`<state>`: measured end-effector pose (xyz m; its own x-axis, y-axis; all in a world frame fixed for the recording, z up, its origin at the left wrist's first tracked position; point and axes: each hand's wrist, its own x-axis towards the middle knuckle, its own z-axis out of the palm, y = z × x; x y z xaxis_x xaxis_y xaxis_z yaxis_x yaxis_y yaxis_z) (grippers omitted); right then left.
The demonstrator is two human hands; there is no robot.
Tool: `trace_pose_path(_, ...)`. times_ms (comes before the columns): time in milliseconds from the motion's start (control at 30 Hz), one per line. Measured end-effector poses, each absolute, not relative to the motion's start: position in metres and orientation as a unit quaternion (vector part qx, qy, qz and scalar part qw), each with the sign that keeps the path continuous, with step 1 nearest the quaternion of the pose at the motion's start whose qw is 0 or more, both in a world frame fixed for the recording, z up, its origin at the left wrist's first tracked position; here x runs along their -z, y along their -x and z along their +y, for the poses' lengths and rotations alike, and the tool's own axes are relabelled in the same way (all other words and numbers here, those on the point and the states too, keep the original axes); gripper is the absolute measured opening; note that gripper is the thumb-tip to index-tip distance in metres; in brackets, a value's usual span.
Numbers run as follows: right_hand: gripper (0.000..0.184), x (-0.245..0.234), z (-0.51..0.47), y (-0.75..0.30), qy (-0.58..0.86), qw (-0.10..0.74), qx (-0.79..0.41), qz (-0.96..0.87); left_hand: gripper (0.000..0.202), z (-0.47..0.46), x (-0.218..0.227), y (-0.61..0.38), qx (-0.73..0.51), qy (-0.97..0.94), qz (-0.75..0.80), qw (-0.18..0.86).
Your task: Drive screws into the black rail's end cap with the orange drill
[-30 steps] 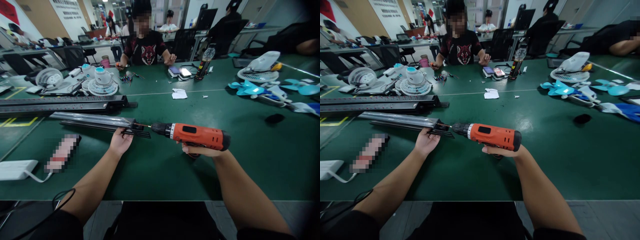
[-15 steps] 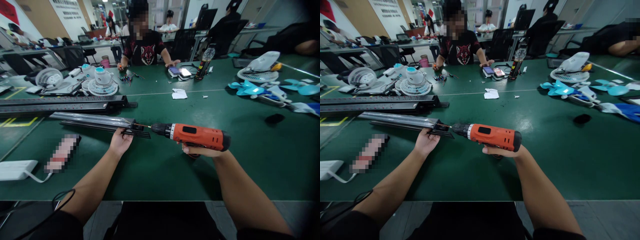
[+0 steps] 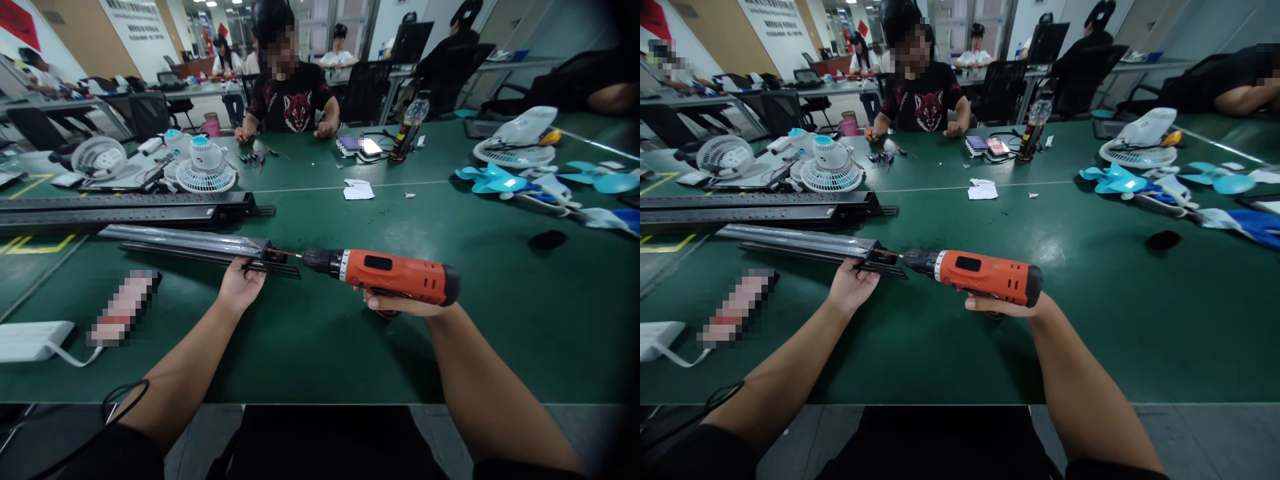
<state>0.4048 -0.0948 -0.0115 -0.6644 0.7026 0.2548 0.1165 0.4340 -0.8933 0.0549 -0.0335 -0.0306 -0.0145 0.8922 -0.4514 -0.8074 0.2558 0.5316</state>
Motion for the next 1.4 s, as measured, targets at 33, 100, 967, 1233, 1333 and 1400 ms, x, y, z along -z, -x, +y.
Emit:
trace_pose_path(33, 0.014, 0.0111, -0.0952, -0.4046, 0.262, 0.319, -0.460, -0.786, 0.037, -0.0336, 0.0301, -0.0552, -0.607, -0.055, 0.376, 0.698)
trace_pose_path(100, 0.014, 0.0105, -0.0954, -0.4043, 0.260, 0.325, -0.451, -0.789, 0.036, -0.0339, 0.0294, -0.0554, -0.608, -0.052, 0.384, 0.693)
trace_pose_path(967, 0.016, 0.0078, -0.0918, -0.4023, 0.247, 0.294, -0.430, -0.817, 0.035, -0.0353, 0.0281, -0.0548, -0.598, -0.079, 0.386, 0.699)
trace_pose_path(1233, 0.011, 0.0134, -0.0895, -0.4072, 0.240, 0.294, -0.411, -0.829, 0.035, -0.0335, 0.0320, -0.0516, -0.588, -0.089, 0.376, 0.711)
trace_pose_path(1333, 0.013, 0.0139, -0.0894, -0.4084, 0.243, 0.294, -0.405, -0.831, 0.032, -0.0335, 0.0324, -0.0509, -0.586, -0.092, 0.367, 0.716)
trace_pose_path(1400, 0.013, 0.0133, -0.0902, -0.4083, 0.248, 0.295, -0.412, -0.826, 0.032, -0.0336, 0.0320, -0.0510, -0.586, -0.092, 0.369, 0.716)
